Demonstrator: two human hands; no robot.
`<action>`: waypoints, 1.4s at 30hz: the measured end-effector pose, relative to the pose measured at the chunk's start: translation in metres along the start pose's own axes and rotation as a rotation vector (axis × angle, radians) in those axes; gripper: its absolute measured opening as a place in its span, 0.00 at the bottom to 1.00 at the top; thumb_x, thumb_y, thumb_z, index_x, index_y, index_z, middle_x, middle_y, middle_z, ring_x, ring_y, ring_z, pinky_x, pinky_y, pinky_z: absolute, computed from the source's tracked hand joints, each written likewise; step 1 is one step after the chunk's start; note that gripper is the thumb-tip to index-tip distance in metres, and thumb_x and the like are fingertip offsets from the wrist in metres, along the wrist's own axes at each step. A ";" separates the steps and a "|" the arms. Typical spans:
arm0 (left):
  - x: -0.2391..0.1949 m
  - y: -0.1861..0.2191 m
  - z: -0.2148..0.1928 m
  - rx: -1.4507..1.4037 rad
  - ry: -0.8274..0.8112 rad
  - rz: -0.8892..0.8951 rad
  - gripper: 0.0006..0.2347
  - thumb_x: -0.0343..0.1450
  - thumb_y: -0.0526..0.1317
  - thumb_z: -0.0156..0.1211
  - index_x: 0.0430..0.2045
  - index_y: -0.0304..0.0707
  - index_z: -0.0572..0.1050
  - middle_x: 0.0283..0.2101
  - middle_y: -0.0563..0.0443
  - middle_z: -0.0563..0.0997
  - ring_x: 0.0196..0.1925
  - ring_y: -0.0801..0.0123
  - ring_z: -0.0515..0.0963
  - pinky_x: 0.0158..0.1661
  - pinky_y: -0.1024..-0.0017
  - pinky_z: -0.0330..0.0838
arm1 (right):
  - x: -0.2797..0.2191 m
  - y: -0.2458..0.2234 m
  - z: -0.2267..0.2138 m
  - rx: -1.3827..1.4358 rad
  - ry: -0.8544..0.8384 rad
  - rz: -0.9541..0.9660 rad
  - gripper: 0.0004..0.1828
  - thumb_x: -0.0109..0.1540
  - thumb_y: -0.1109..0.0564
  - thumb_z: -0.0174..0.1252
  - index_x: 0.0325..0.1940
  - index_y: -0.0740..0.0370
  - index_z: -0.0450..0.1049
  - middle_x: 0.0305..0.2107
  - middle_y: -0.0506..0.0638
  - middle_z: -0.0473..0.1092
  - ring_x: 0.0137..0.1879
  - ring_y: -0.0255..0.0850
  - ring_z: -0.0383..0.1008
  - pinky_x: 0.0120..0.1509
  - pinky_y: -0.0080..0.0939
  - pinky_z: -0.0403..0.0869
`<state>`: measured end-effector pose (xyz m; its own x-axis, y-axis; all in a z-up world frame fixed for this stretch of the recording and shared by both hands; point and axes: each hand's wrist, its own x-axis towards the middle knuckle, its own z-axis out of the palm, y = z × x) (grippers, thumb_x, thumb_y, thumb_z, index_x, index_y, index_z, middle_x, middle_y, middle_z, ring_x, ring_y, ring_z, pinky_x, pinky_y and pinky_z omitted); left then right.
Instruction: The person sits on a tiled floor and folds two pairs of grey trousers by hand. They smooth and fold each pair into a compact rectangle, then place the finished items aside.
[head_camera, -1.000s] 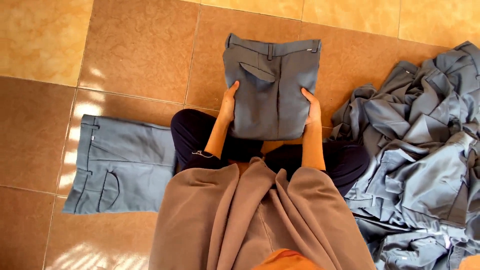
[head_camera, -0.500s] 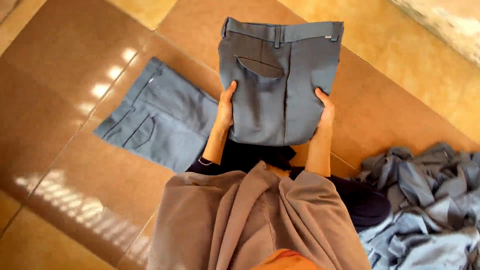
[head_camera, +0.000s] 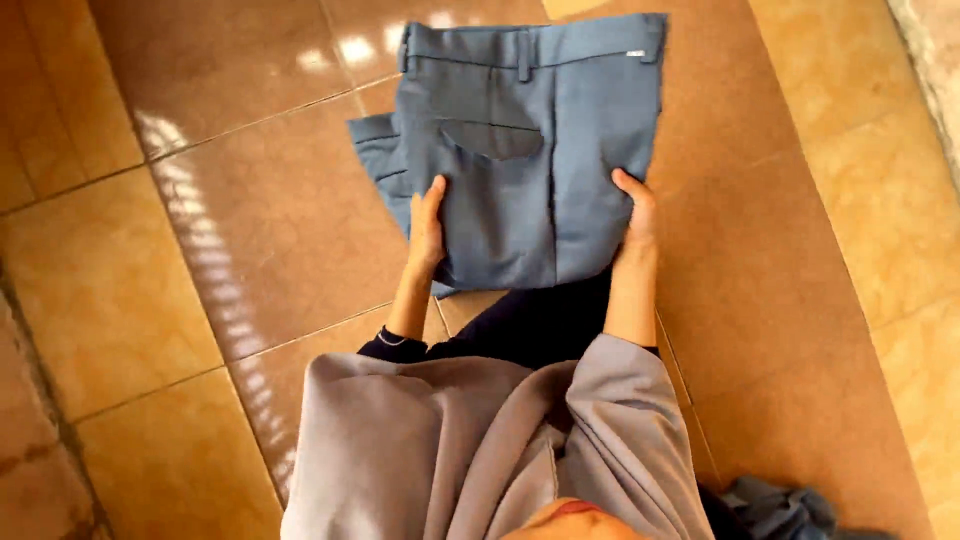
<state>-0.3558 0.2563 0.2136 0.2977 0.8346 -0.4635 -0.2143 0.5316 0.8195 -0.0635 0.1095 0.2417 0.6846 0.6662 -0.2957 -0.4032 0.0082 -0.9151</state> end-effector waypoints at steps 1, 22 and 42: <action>0.007 -0.006 -0.017 -0.007 0.016 0.005 0.39 0.69 0.59 0.68 0.63 0.27 0.58 0.59 0.23 0.67 0.60 0.46 0.74 0.56 0.53 0.73 | 0.017 0.015 0.014 -0.005 -0.016 0.007 0.38 0.57 0.47 0.76 0.68 0.53 0.69 0.54 0.50 0.71 0.57 0.45 0.76 0.62 0.49 0.76; 0.127 -0.138 -0.123 0.305 0.294 -0.029 0.28 0.73 0.49 0.66 0.64 0.31 0.67 0.60 0.27 0.73 0.62 0.40 0.74 0.56 0.49 0.73 | 0.086 0.195 0.006 -0.681 -0.104 0.177 0.24 0.53 0.50 0.67 0.50 0.65 0.80 0.42 0.59 0.76 0.53 0.49 0.75 0.54 0.51 0.73; 0.159 -0.179 -0.120 0.440 0.459 0.118 0.13 0.72 0.50 0.63 0.32 0.37 0.79 0.24 0.43 0.79 0.27 0.62 0.80 0.25 0.66 0.72 | 0.072 0.190 0.011 -1.511 0.129 -0.247 0.20 0.67 0.42 0.59 0.54 0.59 0.73 0.37 0.58 0.75 0.47 0.56 0.80 0.49 0.58 0.76</action>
<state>-0.3821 0.3113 -0.0473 -0.1531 0.9127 -0.3788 0.2093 0.4046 0.8902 -0.0974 0.1676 0.0492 0.7183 0.6941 -0.0475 0.6434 -0.6887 -0.3342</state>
